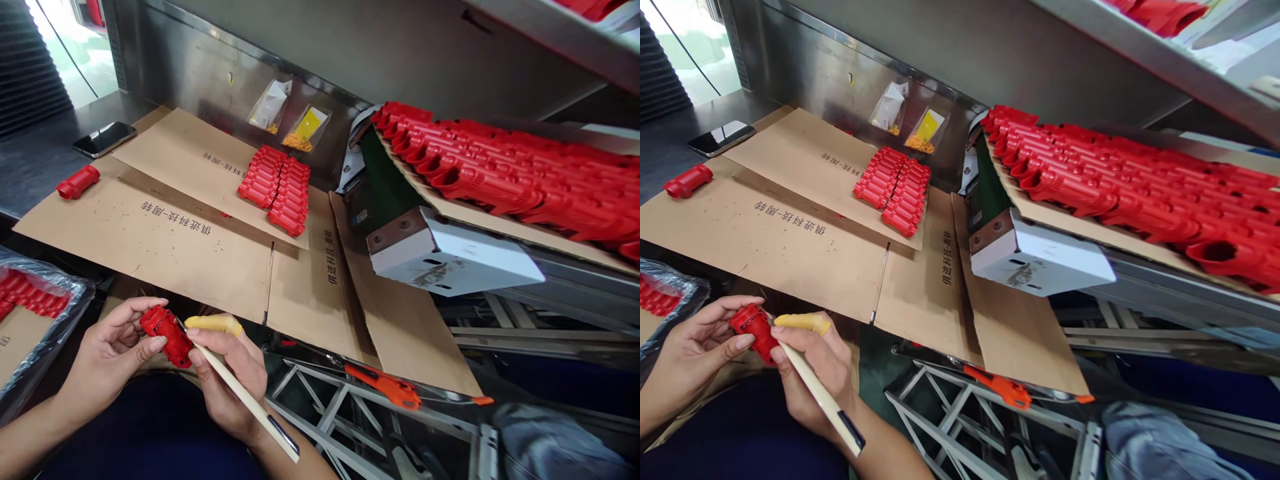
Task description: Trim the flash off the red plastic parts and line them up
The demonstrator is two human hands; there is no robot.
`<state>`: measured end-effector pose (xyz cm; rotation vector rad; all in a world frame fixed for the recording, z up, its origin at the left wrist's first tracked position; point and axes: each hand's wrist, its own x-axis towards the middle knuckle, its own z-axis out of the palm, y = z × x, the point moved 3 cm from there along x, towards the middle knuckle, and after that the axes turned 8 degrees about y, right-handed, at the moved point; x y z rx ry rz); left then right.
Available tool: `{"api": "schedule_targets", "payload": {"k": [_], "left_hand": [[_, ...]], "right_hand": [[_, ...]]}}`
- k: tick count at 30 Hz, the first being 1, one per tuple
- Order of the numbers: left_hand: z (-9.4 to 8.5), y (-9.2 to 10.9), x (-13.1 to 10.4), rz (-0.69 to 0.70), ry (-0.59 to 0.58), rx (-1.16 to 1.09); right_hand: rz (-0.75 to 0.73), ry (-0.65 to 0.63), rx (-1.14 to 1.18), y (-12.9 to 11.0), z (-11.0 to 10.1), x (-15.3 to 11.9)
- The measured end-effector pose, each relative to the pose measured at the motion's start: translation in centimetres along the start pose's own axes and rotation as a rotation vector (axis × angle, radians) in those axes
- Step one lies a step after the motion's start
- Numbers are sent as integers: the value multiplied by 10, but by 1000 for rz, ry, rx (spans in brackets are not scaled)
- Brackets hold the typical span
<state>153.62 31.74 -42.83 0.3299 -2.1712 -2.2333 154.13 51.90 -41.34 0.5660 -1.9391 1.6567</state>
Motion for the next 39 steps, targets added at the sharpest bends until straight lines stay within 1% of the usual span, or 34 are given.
{"api": "schedule_targets", "payload": {"k": [4, 6, 9, 12, 15, 18, 20, 23, 25, 27, 28, 29, 32, 34, 37, 39], "left_hand": [[8, 6, -7, -84, 31, -46], [11, 8, -10, -113, 49, -63], [11, 7, -11, -107, 42, -78], [6, 0, -8, -48, 7, -63], [2, -8, -3, 76, -40, -31], [1, -12, -1, 187, -22, 7], [2, -11, -2, 232, 14, 30], [5, -6, -4, 262, 71, 43], [5, -3, -5, 248, 100, 33], [4, -3, -5, 196, 112, 7], [2, -4, -4, 157, 105, -13], [1, -6, -2, 112, 89, -41], [-1, -11, 2, -19, 14, -149], [0, -12, 3, -84, -16, -240], [4, -8, 2, -181, -2, -345], [6, -5, 1, -246, 20, -383]], "right_hand": [[-32, -2, 31, -1, 3, 2], [-24, -1, 34, 0, 4, 2], [-10, -3, 38, 1, 4, 0], [-11, 0, 28, 1, 4, -1], [19, -12, 8, 2, 5, 0], [25, -65, 24, 3, 9, 2], [-64, -86, 3, 3, 13, 4], [-260, -75, -132, 3, 19, 2], [-298, -51, -175, 4, 21, 0], [-236, -22, -109, 5, 19, -2], [-166, -4, -35, 6, 17, -2], [-66, 15, 58, 8, 15, -3], [295, 45, 398, 17, 7, -5], [469, 45, 605, 23, 4, -8], [615, 32, 830, 30, 1, -9], [697, -30, 962, 33, -1, -9]]}}
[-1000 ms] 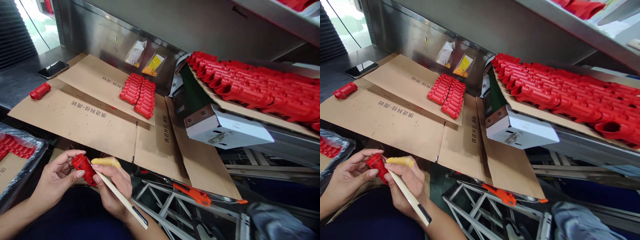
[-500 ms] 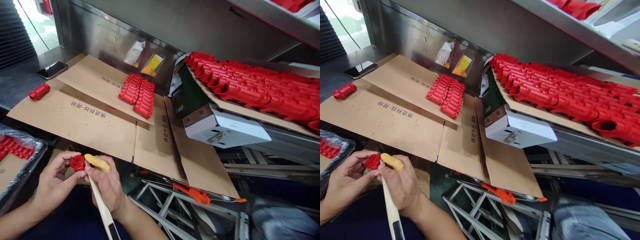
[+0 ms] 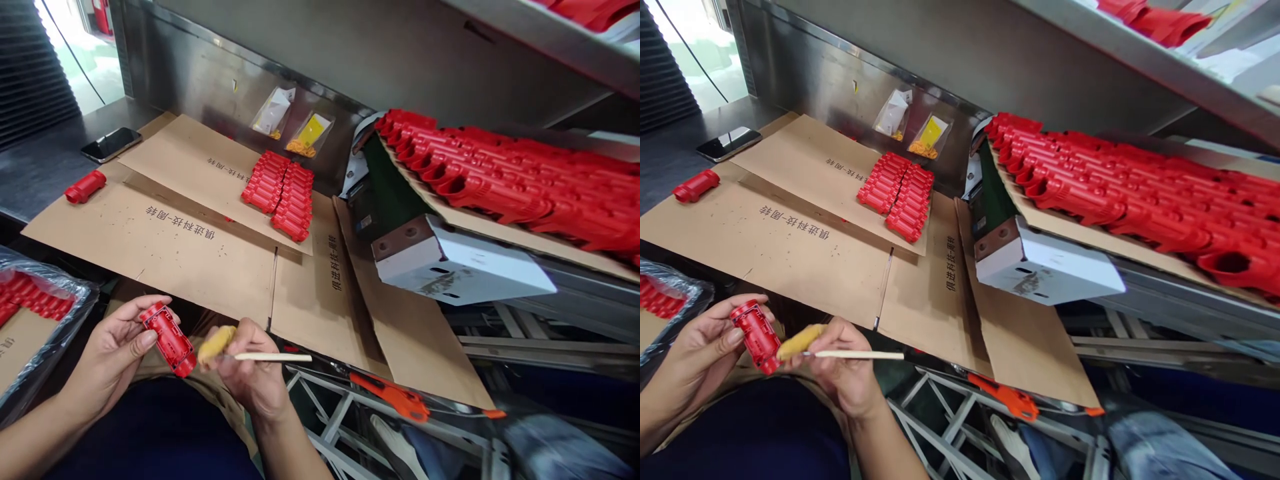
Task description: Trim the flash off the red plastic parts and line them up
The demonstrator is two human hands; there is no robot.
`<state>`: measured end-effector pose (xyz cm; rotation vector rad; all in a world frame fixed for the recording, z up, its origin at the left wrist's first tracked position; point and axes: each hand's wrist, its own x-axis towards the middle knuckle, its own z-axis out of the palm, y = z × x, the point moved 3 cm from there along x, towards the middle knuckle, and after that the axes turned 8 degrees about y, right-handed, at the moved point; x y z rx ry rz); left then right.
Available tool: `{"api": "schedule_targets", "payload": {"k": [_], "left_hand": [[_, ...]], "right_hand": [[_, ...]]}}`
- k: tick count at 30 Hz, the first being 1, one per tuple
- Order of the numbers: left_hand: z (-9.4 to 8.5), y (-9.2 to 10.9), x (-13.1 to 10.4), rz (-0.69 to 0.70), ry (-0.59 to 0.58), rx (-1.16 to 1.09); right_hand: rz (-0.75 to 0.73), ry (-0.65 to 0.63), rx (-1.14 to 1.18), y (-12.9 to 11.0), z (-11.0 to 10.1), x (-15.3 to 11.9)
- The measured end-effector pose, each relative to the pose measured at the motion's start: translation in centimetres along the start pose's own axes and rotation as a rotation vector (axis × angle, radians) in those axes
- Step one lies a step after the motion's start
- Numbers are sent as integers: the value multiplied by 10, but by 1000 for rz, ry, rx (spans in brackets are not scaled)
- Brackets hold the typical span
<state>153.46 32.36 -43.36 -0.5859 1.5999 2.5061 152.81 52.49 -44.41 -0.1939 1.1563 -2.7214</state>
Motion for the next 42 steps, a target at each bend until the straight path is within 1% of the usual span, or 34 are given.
{"api": "schedule_targets", "payload": {"k": [1, 2, 3, 4, 5, 6, 8, 9, 10, 12, 13, 15, 19, 21, 23, 26, 28, 31, 34, 35, 36, 39, 40, 41, 42], "left_hand": [[1, 1, 0, -18, 8, -14], [1, 2, 1, -30, -3, -23], [2, 3, 2, -34, -30, -27], [2, 4, 3, -35, -60, -26], [3, 5, 4, -35, -80, -22], [3, 5, 5, -35, -87, -16], [4, 4, 6, -30, -63, 3], [5, 4, 6, -21, -44, 18], [5, 3, 6, -6, -34, 39], [5, 2, 7, 29, -50, 87], [4, 0, 8, 42, -69, 117], [0, -2, 10, 69, -111, 176], [-10, -3, 15, 134, -130, 264], [-10, -3, 14, 151, -131, 276], [-7, -1, 11, 152, -109, 269], [0, 1, 5, 132, -29, 234], [5, 2, 2, 118, 4, 220], [8, 2, -1, 106, 2, 218], [4, -1, 0, 111, 8, 214], [2, -2, 2, 114, 14, 216], [0, -2, 3, 115, 8, 218], [-1, -2, 7, 96, -62, 200], [1, -1, 7, 84, -82, 180], [2, 0, 7, 66, -89, 156], [4, 0, 6, 41, -86, 128]], "right_hand": [[30, -73, 55, -2, 0, 1], [24, -171, 103, -5, 0, 1], [-11, -263, 114, -9, 0, 1], [-70, -307, 68, -14, 0, 1], [-151, -286, -49, -19, -2, 2], [-244, -198, -231, -24, -4, 3], [-431, 47, -646, -33, -5, 4], [-522, 104, -799, -36, -2, 4], [-612, 100, -888, -38, 4, 4], [-716, -8, -931, -37, 18, 5], [-737, -57, -922, -35, 23, 7], [-749, -98, -910, -31, 30, 11], [-735, -98, -910, -25, 29, 14], [-737, -94, -909, -24, 28, 13], [-738, -97, -906, -24, 27, 11], [-724, -96, -910, -24, 28, 10], [-716, -90, -916, -24, 28, 9], [-704, -85, -931, -24, 27, 9], [-642, -94, -949, -22, 25, 12], [-650, -109, -965, -21, 25, 12], [-689, -126, -999, -20, 26, 12], [-912, -179, -1182, -14, 30, 7], [-964, -178, -1213, -12, 31, 5], [-970, -162, -1200, -11, 32, 4], [-928, -115, -1138, -11, 31, 3]]}}
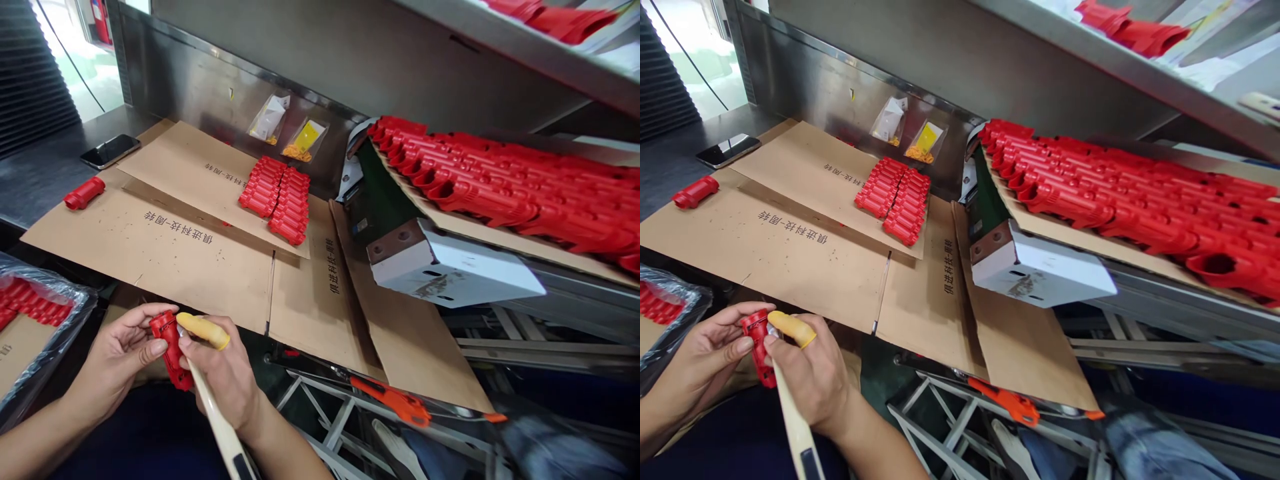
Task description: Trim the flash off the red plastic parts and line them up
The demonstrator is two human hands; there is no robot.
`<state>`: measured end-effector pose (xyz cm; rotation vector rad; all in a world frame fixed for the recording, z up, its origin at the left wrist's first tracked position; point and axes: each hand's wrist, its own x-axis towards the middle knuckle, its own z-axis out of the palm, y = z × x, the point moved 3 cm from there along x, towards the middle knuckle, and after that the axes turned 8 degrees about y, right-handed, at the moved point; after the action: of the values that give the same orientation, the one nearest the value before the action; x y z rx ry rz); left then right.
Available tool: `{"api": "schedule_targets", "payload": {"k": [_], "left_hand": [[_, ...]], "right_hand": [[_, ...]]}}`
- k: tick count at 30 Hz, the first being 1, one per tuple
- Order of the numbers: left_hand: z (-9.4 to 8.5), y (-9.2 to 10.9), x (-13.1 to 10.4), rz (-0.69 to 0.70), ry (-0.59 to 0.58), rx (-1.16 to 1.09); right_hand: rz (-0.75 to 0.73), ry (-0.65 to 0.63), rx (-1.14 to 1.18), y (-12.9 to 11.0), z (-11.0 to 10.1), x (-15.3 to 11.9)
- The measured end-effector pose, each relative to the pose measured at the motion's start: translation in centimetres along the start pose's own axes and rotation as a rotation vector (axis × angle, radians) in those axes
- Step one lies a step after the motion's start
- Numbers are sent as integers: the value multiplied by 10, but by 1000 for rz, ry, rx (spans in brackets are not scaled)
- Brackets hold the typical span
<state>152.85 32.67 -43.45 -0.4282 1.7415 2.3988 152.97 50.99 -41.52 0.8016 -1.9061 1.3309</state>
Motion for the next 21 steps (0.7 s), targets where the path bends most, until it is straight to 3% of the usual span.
{"api": "schedule_targets", "payload": {"k": [4, 7, 9, 10, 13, 15, 18, 21], "left_hand": [[7, -3, -4, -79, -32, -66], [0, 10, 10, -16, -82, 46], [-12, 38, 37, 125, -43, 293], [-20, 58, 55, 226, 8, 522], [-48, 127, 119, 436, 326, 929], [-61, 161, 161, 497, 447, 1120], [-74, 179, 205, 499, 504, 1257], [-84, 176, 212, 533, 516, 1241]], "right_hand": [[567, 262, 502, 17, -8, -3], [866, 319, 909, 30, -15, -3], [914, 323, 1019, 36, -21, -2], [907, 330, 1029, 38, -24, -2], [852, 346, 957, 41, -29, -5], [836, 359, 897, 42, -27, -7], [832, 380, 860, 43, -22, -12], [825, 395, 835, 46, -23, -20]]}}
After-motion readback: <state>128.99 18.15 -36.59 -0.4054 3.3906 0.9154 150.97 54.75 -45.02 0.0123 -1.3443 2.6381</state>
